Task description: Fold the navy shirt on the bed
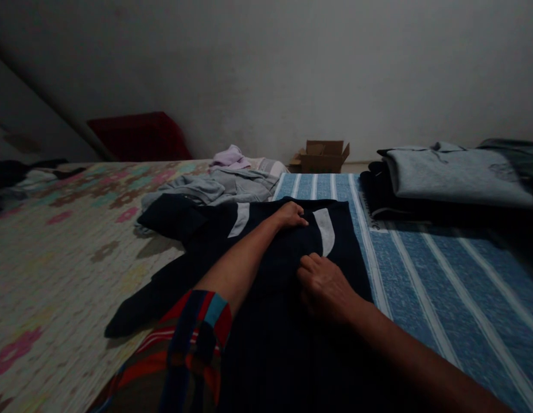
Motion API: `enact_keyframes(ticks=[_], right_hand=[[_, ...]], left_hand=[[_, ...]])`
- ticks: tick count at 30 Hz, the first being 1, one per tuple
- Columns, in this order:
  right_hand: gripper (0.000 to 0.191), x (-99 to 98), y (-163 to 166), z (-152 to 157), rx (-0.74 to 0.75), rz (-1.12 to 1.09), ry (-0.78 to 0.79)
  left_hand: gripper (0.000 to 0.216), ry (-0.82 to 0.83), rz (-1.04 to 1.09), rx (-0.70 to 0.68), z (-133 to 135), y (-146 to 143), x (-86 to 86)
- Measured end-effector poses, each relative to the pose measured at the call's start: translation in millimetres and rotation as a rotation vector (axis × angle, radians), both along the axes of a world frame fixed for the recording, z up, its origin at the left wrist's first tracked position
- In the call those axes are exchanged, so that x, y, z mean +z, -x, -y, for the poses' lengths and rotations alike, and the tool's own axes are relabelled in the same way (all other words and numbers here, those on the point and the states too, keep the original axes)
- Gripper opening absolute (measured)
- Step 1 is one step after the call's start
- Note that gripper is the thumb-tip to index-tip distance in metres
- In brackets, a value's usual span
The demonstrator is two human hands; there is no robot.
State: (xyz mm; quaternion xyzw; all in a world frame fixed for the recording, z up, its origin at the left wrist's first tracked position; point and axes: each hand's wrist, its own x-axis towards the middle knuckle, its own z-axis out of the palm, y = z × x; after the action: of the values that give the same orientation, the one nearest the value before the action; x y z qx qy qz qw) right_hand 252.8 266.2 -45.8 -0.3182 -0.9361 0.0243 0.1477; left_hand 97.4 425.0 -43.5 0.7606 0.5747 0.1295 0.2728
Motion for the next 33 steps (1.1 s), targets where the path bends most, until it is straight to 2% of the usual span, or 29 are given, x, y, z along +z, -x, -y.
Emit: enact_keyframes(ticks=[6, 17, 23, 26, 29, 31, 33], right_hand=[[0.016, -11.7, -5.0, 14.4, 0.116, -0.074, -0.186], [0.013, -11.6, -4.3, 8.9, 0.156, -0.061, -0.116], [0.009, -11.4, -4.5, 8.4, 0.159, -0.056, -0.066], [0.010, -10.7, -5.0, 9.2, 0.149, -0.058, -0.047], [0.009, -9.6, -5.9, 9.7, 0.142, -0.052, -0.029], [0.009, -9.5, -6.6, 9.7, 0.145, -0.051, -0.016], [0.009, -10.1, -7.1, 9.6, 0.150, -0.058, -0.002]], left_hand=[[0.027, -0.074, -0.065, -0.035, -2.3, -2.1, 4.0], [0.025, -0.150, -0.161, -0.043, 0.2, -3.7, 3.3], [0.018, -0.211, -0.291, 0.004, 7.2, -4.1, 5.4], [0.020, -0.292, -0.373, 0.072, 24.5, -6.9, 17.9], [0.021, -0.373, -0.446, 0.112, 54.4, -11.5, 35.6], [0.019, -0.364, -0.515, 0.060, 78.8, -12.8, 43.6], [0.015, -0.270, -0.571, -0.062, 102.9, -9.5, 44.4]])
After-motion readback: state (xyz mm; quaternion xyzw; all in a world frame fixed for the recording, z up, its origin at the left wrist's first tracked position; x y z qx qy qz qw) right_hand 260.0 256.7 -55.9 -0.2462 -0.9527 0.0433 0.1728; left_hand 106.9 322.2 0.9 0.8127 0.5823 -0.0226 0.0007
